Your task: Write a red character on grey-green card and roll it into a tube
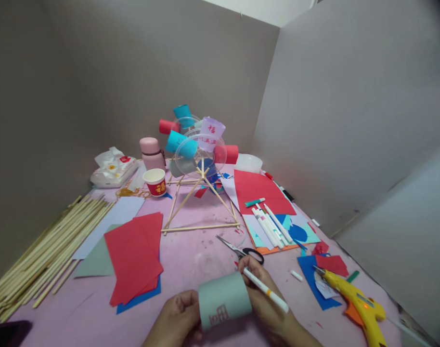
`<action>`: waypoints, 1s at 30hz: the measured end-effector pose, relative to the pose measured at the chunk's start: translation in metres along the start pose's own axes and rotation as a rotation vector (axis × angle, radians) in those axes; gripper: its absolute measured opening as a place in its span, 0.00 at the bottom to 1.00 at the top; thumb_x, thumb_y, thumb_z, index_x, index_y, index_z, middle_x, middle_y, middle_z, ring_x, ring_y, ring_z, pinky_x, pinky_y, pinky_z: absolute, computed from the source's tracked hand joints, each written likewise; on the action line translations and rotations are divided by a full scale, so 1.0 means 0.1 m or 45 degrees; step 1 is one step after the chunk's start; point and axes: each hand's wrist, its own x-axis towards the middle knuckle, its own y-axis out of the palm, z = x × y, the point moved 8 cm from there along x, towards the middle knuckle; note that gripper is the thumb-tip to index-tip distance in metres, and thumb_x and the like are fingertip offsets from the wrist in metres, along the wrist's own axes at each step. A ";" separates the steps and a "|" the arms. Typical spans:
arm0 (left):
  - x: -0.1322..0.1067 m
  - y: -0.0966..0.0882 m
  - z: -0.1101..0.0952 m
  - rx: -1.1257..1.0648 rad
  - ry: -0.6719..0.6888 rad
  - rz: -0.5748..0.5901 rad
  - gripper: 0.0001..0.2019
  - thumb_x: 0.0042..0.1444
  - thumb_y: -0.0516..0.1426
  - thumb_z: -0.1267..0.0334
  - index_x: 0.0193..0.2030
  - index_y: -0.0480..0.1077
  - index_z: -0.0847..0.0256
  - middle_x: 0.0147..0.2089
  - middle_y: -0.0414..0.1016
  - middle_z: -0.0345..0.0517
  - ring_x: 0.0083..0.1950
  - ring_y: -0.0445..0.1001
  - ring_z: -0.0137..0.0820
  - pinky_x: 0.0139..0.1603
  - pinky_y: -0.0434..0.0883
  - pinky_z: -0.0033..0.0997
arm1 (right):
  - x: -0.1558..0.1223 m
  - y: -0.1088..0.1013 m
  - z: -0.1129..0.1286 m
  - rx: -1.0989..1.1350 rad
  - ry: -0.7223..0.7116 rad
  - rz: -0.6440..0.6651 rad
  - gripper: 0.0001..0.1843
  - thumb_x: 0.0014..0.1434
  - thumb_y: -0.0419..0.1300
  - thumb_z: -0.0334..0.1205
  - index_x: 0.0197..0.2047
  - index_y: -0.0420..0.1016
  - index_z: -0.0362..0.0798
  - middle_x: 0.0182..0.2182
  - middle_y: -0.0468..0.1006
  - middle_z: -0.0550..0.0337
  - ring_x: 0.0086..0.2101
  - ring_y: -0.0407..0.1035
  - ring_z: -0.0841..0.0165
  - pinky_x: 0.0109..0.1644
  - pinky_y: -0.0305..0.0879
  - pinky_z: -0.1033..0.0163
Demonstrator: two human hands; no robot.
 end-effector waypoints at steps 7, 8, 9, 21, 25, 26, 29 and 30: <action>-0.15 -0.01 -0.19 -0.222 0.053 0.007 0.17 0.47 0.58 0.49 0.22 0.64 0.62 0.18 0.62 0.34 0.19 0.57 0.21 0.19 0.54 0.22 | -0.07 0.12 0.02 -0.050 0.048 0.087 0.13 0.42 0.61 0.30 0.30 0.60 0.50 0.19 0.63 0.73 0.19 0.54 0.77 0.21 0.52 0.72; -0.17 -0.01 -0.24 -0.246 0.086 0.003 0.17 0.49 0.57 0.48 0.25 0.65 0.61 0.19 0.62 0.34 0.20 0.57 0.22 0.20 0.56 0.22 | -0.07 0.10 0.01 -0.017 0.047 0.054 0.14 0.43 0.63 0.32 0.30 0.60 0.50 0.20 0.64 0.73 0.20 0.55 0.77 0.22 0.54 0.72; -0.20 -0.01 -0.30 -0.264 0.129 -0.001 0.17 0.51 0.55 0.46 0.28 0.66 0.60 0.20 0.63 0.34 0.21 0.59 0.22 0.21 0.58 0.22 | -0.06 0.07 -0.02 0.028 0.058 0.009 0.15 0.43 0.65 0.35 0.30 0.60 0.50 0.20 0.65 0.72 0.20 0.56 0.77 0.22 0.55 0.72; -0.46 -0.12 -0.80 0.475 0.787 -0.154 0.04 0.48 0.61 0.64 0.24 0.72 0.56 0.42 0.69 0.44 0.44 0.70 0.33 0.44 0.65 0.27 | -0.06 0.04 -0.33 0.130 0.294 -0.110 0.16 0.34 0.66 0.31 0.29 0.65 0.46 0.14 0.68 0.71 0.13 0.57 0.79 0.14 0.49 0.76; -0.45 -0.09 -0.82 0.420 0.769 -0.081 0.06 0.49 0.61 0.64 0.22 0.73 0.57 0.39 0.71 0.44 0.41 0.71 0.33 0.42 0.65 0.27 | -0.07 0.02 -0.30 0.136 0.325 -0.131 0.14 0.35 0.64 0.28 0.30 0.69 0.44 0.16 0.72 0.68 0.14 0.59 0.80 0.15 0.52 0.76; -0.44 -0.09 -0.81 0.400 0.753 -0.059 0.06 0.49 0.61 0.64 0.22 0.73 0.57 0.39 0.71 0.44 0.41 0.71 0.33 0.41 0.65 0.28 | -0.08 0.02 -0.29 0.127 0.329 -0.128 0.12 0.35 0.63 0.29 0.28 0.70 0.44 0.16 0.73 0.67 0.14 0.59 0.80 0.15 0.52 0.76; -0.38 -0.09 -0.78 0.332 0.696 -0.028 0.08 0.49 0.60 0.63 0.22 0.73 0.58 0.40 0.72 0.46 0.41 0.72 0.34 0.42 0.66 0.30 | -0.09 0.00 -0.30 0.079 0.354 -0.126 0.13 0.35 0.62 0.29 0.30 0.70 0.42 0.15 0.74 0.63 0.14 0.62 0.78 0.15 0.50 0.76; -0.36 -0.09 -0.75 0.296 0.674 -0.025 0.07 0.49 0.60 0.62 0.22 0.73 0.58 0.40 0.72 0.46 0.42 0.72 0.35 0.43 0.65 0.31 | -0.09 -0.01 -0.31 0.053 0.360 -0.123 0.16 0.35 0.62 0.28 0.33 0.70 0.42 0.15 0.74 0.63 0.14 0.62 0.78 0.15 0.48 0.76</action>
